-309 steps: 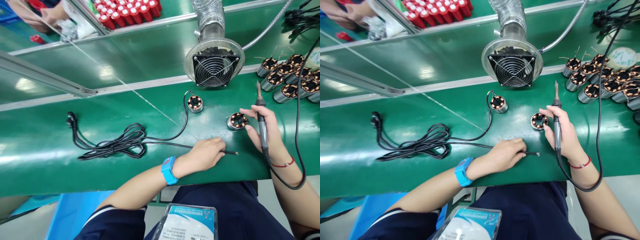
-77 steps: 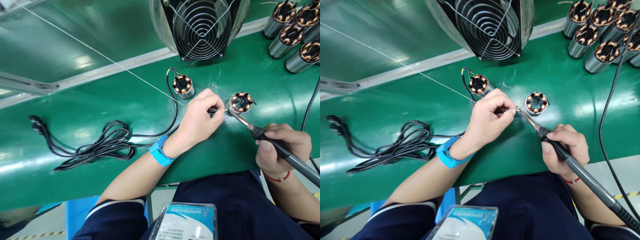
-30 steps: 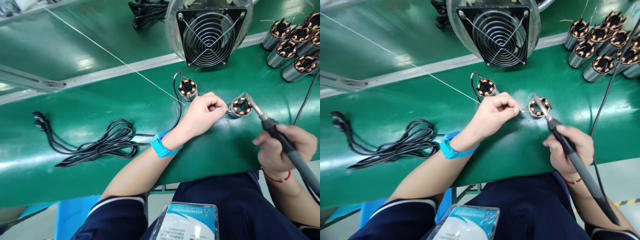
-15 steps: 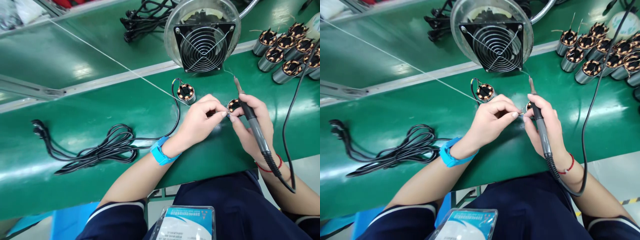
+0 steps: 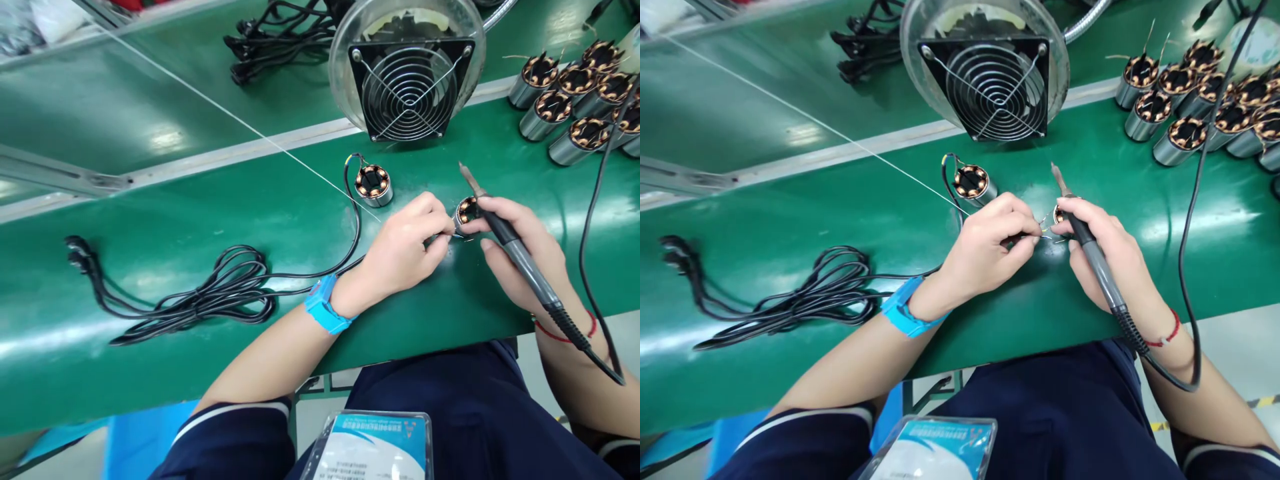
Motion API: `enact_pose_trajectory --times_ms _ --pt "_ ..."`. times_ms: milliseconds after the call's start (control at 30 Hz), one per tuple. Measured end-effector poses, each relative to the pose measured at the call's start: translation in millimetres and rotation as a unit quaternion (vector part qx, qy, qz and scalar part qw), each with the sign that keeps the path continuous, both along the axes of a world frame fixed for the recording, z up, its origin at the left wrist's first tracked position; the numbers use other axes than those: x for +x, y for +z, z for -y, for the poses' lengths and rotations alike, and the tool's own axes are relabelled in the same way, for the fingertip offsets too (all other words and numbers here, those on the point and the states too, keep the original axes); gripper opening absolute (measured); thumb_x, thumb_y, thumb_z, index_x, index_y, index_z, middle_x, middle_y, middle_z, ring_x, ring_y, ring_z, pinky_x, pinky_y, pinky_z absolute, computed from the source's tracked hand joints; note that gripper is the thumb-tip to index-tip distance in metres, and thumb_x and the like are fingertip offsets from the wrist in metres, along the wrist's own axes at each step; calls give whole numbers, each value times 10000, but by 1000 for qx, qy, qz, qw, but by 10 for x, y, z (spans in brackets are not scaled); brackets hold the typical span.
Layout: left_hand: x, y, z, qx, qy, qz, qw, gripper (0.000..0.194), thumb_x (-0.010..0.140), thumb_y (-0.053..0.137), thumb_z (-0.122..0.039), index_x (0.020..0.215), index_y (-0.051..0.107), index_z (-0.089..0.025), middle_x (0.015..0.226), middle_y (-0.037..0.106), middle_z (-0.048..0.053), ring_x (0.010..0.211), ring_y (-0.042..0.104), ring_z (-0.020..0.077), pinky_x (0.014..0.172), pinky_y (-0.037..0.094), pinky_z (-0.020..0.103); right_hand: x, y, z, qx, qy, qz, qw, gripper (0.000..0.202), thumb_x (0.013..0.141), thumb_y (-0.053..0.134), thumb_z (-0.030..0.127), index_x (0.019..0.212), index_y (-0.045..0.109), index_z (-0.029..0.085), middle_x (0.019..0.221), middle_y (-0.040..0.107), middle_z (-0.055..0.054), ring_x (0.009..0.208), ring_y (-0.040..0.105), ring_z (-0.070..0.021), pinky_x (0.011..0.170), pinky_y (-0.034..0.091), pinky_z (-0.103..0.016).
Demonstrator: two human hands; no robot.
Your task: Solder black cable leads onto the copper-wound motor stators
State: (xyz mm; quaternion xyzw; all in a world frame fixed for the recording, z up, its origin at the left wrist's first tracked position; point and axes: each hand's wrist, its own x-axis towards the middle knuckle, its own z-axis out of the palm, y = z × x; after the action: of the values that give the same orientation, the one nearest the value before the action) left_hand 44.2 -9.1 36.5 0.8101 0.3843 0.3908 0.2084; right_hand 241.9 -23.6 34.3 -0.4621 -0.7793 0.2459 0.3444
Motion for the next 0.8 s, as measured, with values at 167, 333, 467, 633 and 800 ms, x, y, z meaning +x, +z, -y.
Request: enact_pose_trajectory --times_ms 167,333,467,633,800 --pt "28 -12 5 -52 27 0 998 182 782 515 -7 736 620 -148 818 592 31 763 564 114 689 476 251 62 72 -40 14 75 82 994 588 850 495 96 1394 404 300 1235 654 -31 1133 610 -238 945 498 -431" --pt "58 -31 -11 -120 57 45 990 167 755 544 -15 709 622 -155 788 589 10 725 547 102 659 460 237 21 15 -148 49 15 96 994 441 906 522 228 1338 480 303 1042 703 -38 946 636 -251 838 504 -432" --pt "75 -47 -14 -163 61 76 982 160 732 553 -19 695 629 -154 776 578 6 693 530 95 619 441 228 -7 -55 -207 97 -17 76 992 406 904 552 272 1305 511 319 956 707 -21 888 636 -249 834 492 -441" --pt "99 -42 28 -182 57 63 980 156 736 558 -27 702 631 -161 799 584 8 690 524 94 605 431 231 31 -84 -40 136 -49 -4 989 453 885 587 205 1319 529 322 940 724 -9 824 667 -212 774 520 -393" --pt "102 -42 41 -178 52 64 981 161 731 545 -17 695 616 -156 805 583 12 681 517 89 587 422 228 156 -184 223 208 -81 -95 970 433 786 695 198 1214 648 251 829 698 -45 613 597 -169 547 505 -325"
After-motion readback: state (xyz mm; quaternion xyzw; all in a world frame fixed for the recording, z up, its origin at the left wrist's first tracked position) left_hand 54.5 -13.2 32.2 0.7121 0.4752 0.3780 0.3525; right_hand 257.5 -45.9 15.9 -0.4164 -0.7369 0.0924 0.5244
